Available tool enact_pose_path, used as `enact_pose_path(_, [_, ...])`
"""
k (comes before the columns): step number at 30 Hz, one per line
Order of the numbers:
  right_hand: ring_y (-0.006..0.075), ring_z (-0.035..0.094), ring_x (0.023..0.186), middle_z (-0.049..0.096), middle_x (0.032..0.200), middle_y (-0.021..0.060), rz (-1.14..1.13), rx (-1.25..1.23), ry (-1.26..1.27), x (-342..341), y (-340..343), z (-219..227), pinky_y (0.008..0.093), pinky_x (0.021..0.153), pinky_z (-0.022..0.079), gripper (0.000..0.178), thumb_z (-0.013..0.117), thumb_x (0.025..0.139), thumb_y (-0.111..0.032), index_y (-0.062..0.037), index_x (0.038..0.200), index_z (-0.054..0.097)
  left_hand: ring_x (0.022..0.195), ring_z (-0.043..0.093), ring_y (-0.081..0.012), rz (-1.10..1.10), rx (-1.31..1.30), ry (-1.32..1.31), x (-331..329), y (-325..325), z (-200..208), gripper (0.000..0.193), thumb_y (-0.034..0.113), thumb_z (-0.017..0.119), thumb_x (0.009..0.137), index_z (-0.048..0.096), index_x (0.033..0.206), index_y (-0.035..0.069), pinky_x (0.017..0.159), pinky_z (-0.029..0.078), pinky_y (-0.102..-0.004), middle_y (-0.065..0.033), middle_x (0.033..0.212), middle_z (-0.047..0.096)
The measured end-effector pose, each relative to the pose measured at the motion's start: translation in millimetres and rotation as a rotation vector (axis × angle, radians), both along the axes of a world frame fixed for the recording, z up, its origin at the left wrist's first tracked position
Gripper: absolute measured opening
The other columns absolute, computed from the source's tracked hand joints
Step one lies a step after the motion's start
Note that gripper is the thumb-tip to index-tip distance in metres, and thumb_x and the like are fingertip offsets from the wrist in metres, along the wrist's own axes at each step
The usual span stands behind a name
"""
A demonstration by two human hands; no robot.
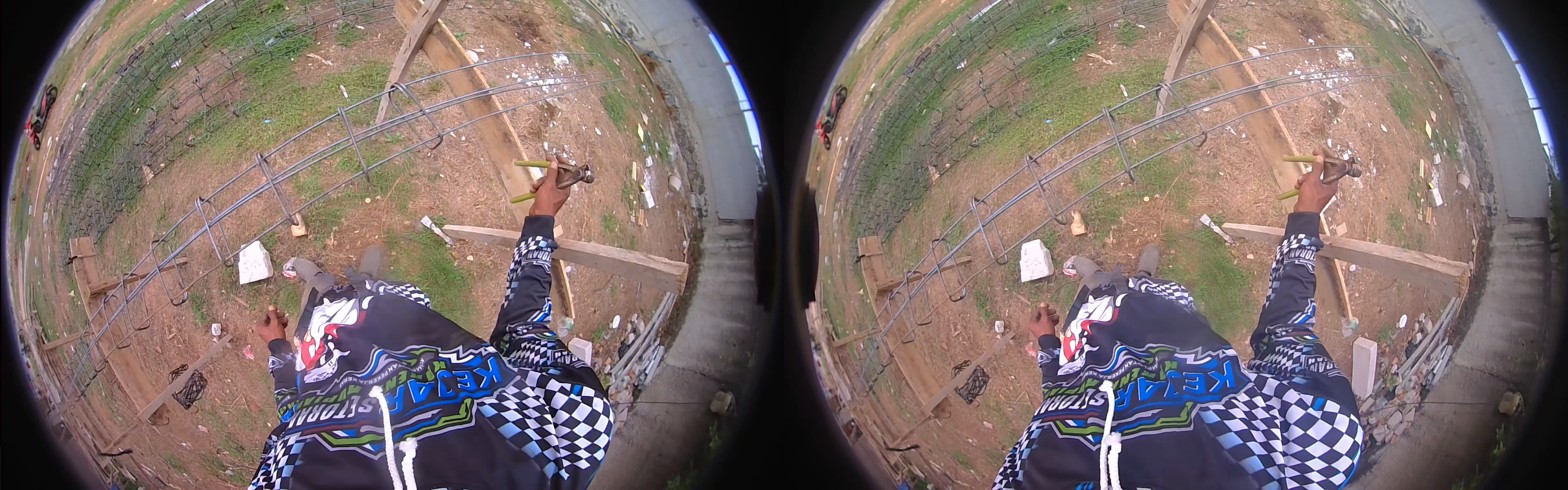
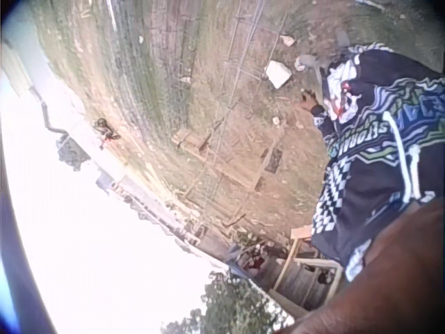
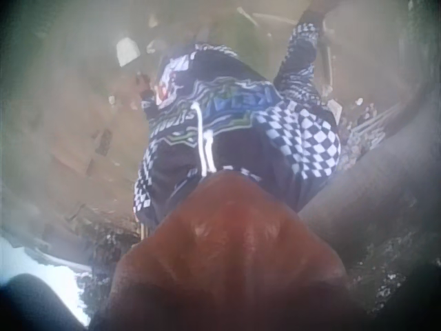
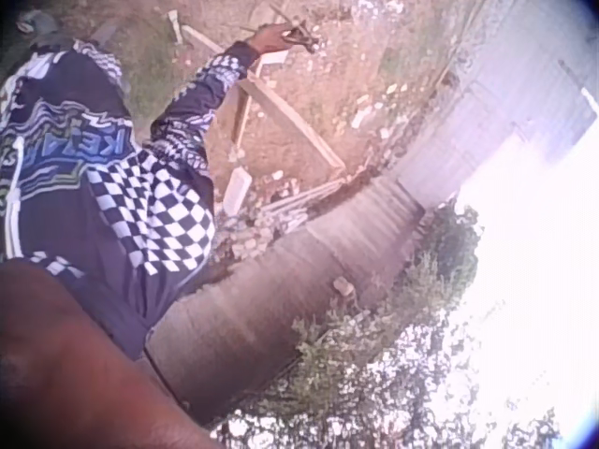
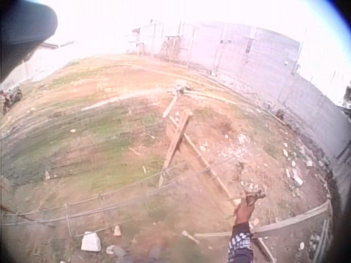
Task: The person assembles a rebar cage by tying intersecting steel bars with wire using pliers. They repeatedly wrap wire around bar intersections and twist it to secure the joints, working along the length of the cage on a construction site.
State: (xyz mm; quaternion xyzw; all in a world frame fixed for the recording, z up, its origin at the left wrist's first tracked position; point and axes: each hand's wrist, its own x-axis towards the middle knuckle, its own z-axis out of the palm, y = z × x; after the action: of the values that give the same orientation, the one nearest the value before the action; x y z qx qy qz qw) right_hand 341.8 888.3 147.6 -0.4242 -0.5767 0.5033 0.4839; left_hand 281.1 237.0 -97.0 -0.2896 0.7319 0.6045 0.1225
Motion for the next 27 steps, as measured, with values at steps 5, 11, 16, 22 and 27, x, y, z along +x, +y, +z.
enact_pose_path(5, [0.0292, 0.07, 0.084, 0.057, 0.119, 0.0199, -0.325, 0.05, -0.087, 8.2, 80.3, -19.5, 0.0305, 0.048, 0.061, 0.039, 0.042, 0.099, -0.021, 0.0004, 0.132, 0.039, 0.051, 0.061, -0.0169, -0.198, -0.015, -0.081, -24.9, 23.3, -1.2, 0.033, 0.028, 0.063, 0.091, 0.066, 0.091, -0.006, 0.046, 0.048, -0.0292, -0.0116, 0.071, 0.065])
enact_pose_path(11, [0.0403, 0.063, 0.1, 0.062, 0.111, 0.0245, -0.414, -0.086, -0.873, 43.9, 122.5, -91.7, 0.0461, 0.084, 0.053, 0.066, 0.052, 0.09, -0.049, 0.0063, 0.126, 0.049, 0.052, 0.062, -0.0167, -0.127, -0.017, -0.14, -22.2, 8.4, 3.1, 0.031, 0.027, 0.063, 0.09, 0.066, 0.092, -0.004, 0.045, 0.048, -0.0284, -0.0124, 0.075, 0.067])
enact_pose_path(16, [0.0356, 0.055, 0.113, 0.064, 0.112, 0.0175, -0.681, -0.065, -0.982, 29.0, 78.4, -111.0, 0.0461, 0.097, 0.042, 0.072, 0.075, 0.073, -0.05, 0.0015, 0.12, 0.056, 0.054, 0.063, -0.0175, -0.056, -0.081, -0.264, 28.8, -25.5, 6.1, 0.031, 0.026, 0.064, 0.09, 0.066, 0.093, -0.004, 0.046, 0.048, -0.0299, -0.013, 0.076, 0.069])
enact_pose_path(22, [0.0267, 0.063, 0.085, 0.068, 0.091, 0.012, -0.048, 0.34, -0.62, -35.4, 7.8, -86.7, 0.0397, 0.079, 0.048, 0.036, 0.067, 0.085, -0.037, -0.0054, 0.103, 0.067, 0.066, 0.068, -0.0226, -0.209, -0.302, -0.214, 83.3, -44.9, 11.4, 0.034, 0.028, 0.065, 0.086, 0.071, 0.084, -0.005, 0.061, 0.052, -0.0337, -0.014, 0.077, 0.072])
enact_pose_path(27, [0.0313, 0.065, 0.082, 0.069, 0.088, 0.0108, 0.288, 0.712, -0.811, -150.5, -38.8, -82.6, 0.0435, 0.075, 0.05, 0.034, 0.065, 0.084, -0.042, -0.0131, 0.101, 0.072, 0.073, 0.068, -0.0221, -0.301, -0.382, -0.236, 103.0, -78.7, -24.5, 0.03, 0.026, 0.065, 0.086, 0.072, 0.084, -0.003, 0.066, 0.051, -0.0343, -0.0134, 0.077, 0.072])
